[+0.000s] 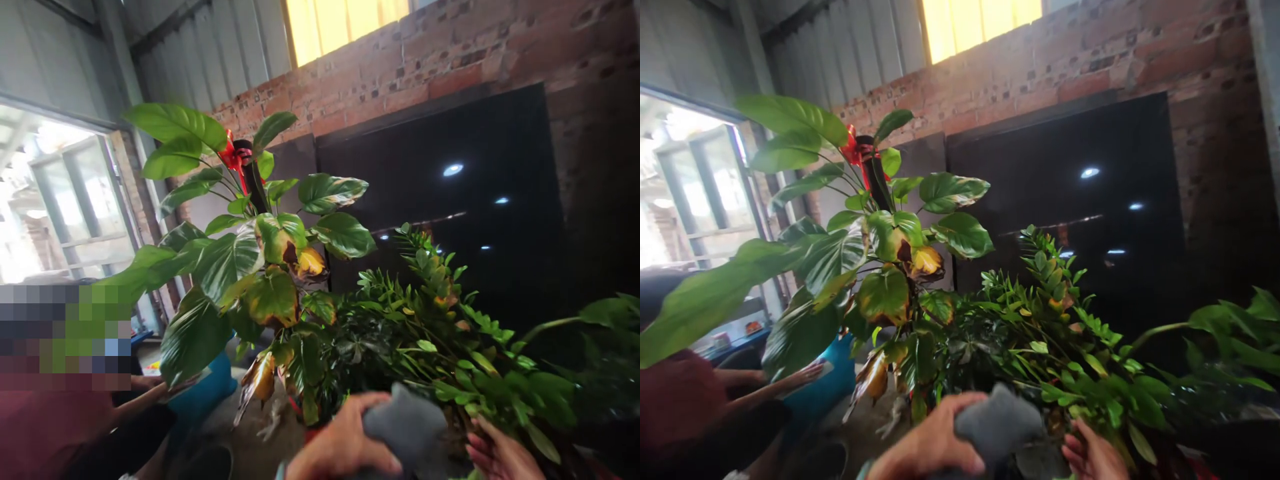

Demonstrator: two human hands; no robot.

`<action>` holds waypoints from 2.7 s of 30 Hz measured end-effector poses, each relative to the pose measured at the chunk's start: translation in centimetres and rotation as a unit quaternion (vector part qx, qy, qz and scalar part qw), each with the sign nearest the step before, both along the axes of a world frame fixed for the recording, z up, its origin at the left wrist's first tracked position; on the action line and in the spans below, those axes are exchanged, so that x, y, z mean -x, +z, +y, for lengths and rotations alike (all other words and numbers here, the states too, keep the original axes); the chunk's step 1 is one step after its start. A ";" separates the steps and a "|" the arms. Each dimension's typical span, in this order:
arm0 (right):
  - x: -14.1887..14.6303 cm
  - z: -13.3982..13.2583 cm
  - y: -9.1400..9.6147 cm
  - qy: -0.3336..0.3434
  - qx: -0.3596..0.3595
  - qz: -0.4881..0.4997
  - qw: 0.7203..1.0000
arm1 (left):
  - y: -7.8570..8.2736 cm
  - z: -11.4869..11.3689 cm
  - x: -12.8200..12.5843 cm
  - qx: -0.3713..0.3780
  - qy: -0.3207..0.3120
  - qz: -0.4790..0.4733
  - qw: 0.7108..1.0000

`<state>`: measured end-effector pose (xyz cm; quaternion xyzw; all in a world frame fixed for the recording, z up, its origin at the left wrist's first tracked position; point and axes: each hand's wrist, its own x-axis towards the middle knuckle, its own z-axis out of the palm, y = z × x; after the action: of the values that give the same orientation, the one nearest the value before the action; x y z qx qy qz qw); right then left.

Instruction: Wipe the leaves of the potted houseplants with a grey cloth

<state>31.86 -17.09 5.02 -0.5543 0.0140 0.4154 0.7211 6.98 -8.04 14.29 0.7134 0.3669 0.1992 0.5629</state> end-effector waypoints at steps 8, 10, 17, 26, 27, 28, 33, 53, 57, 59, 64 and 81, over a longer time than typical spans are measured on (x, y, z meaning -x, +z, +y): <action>0.7 -0.1 0.8 -0.026 0.029 -0.034 0.999 | 1.2 1.3 -2.5 -0.054 0.087 -0.114 0.988; 0.9 -0.3 1.2 -0.030 0.044 -0.050 0.997 | -2.0 -0.1 -1.6 -0.040 0.007 -0.003 0.999; 1.3 -1.2 0.7 -0.005 0.046 -0.028 0.999 | 3.6 -0.5 1.8 -0.066 -0.039 -0.078 0.994; 1.6 -0.4 -1.7 0.013 0.034 -0.048 0.998 | -2.7 -0.5 -1.7 -0.007 0.053 0.014 0.998; 1.5 -0.6 -1.8 0.012 0.035 -0.050 0.998 | -3.5 -1.3 -1.0 0.009 0.026 0.061 0.998; 1.4 -0.9 -1.9 0.012 0.034 -0.049 0.998 | -3.6 -1.9 -0.2 0.012 -0.003 0.085 0.996; 1.3 -1.7 -2.2 0.048 0.018 -0.018 0.999 | 2.7 -0.9 1.2 -0.049 -0.039 -0.055 0.997; 1.4 -2.0 -0.5 0.102 -0.060 -0.020 0.993 | 2.4 2.1 -1.7 -0.098 0.065 -0.178 0.977; 1.5 -1.7 1.3 0.064 -0.033 -0.009 0.997 | -4.4 0.2 -1.8 -0.056 0.034 0.008 0.998; 1.0 -2.3 1.2 0.065 -0.034 0.006 0.997 | -6.2 -0.9 -0.4 -0.024 0.018 0.088 0.996; 0.2 -3.8 0.7 0.075 -0.033 0.037 0.996 | -0.4 -0.1 1.1 -0.071 0.017 -0.032 0.997; 1.8 -2.4 0.5 0.067 -0.024 0.014 0.997 | -0.2 -0.7 3.4 -0.072 0.064 -0.046 0.994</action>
<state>30.08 -19.44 5.53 -0.5308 -0.0231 0.4702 0.7047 3.63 -8.75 14.04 0.7170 0.3706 0.2933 0.5124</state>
